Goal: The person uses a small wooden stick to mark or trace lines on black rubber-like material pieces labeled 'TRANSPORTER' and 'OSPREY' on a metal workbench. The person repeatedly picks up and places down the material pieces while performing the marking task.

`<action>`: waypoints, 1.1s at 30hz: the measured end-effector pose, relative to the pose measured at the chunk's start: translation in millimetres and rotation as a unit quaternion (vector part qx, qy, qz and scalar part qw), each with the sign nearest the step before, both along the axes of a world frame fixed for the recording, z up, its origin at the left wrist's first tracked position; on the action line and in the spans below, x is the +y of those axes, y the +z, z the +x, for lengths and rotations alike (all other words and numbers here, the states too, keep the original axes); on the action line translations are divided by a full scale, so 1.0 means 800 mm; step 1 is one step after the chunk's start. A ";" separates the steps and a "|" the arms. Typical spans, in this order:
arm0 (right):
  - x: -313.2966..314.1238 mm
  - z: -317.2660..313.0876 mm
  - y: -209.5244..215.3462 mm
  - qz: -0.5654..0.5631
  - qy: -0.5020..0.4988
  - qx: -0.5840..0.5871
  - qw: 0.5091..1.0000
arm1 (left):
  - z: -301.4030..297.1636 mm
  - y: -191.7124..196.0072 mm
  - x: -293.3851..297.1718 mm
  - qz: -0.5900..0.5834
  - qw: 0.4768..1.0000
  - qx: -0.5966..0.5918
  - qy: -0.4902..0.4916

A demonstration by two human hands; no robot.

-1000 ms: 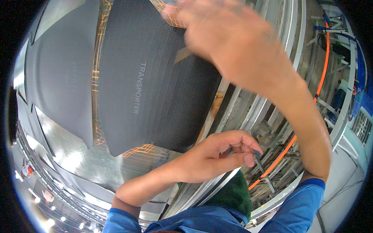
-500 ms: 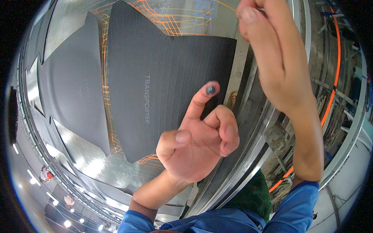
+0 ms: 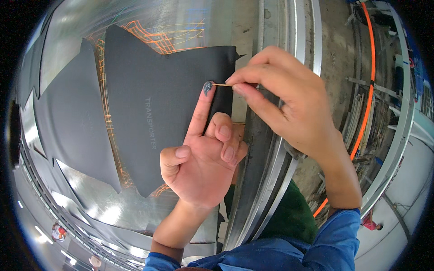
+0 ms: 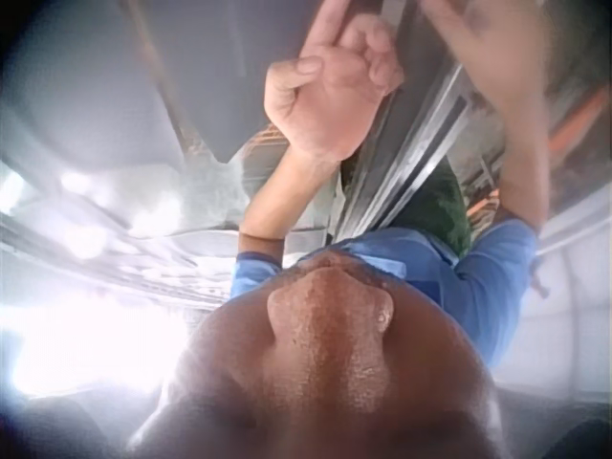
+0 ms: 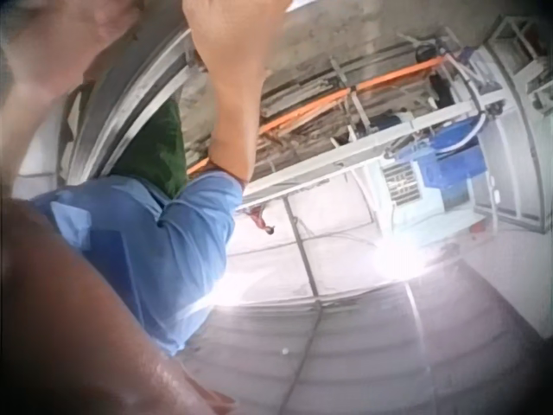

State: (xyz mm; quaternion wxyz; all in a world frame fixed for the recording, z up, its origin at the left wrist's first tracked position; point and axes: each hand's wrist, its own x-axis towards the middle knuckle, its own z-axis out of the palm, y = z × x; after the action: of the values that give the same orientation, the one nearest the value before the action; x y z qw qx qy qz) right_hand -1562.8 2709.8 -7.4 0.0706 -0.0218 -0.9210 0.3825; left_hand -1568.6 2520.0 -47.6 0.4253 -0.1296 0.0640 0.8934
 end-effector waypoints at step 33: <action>-0.005 -0.014 0.003 -0.055 -0.010 -0.018 0.998 | 0.001 0.005 -0.002 -0.032 0.999 -0.005 0.012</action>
State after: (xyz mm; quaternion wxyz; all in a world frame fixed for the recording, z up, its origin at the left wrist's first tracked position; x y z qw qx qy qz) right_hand -1574.3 2705.8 -5.3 0.0561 -0.0417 -0.8995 0.4313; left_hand -1567.5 2518.2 -43.9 0.4108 -0.1485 0.0887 0.8952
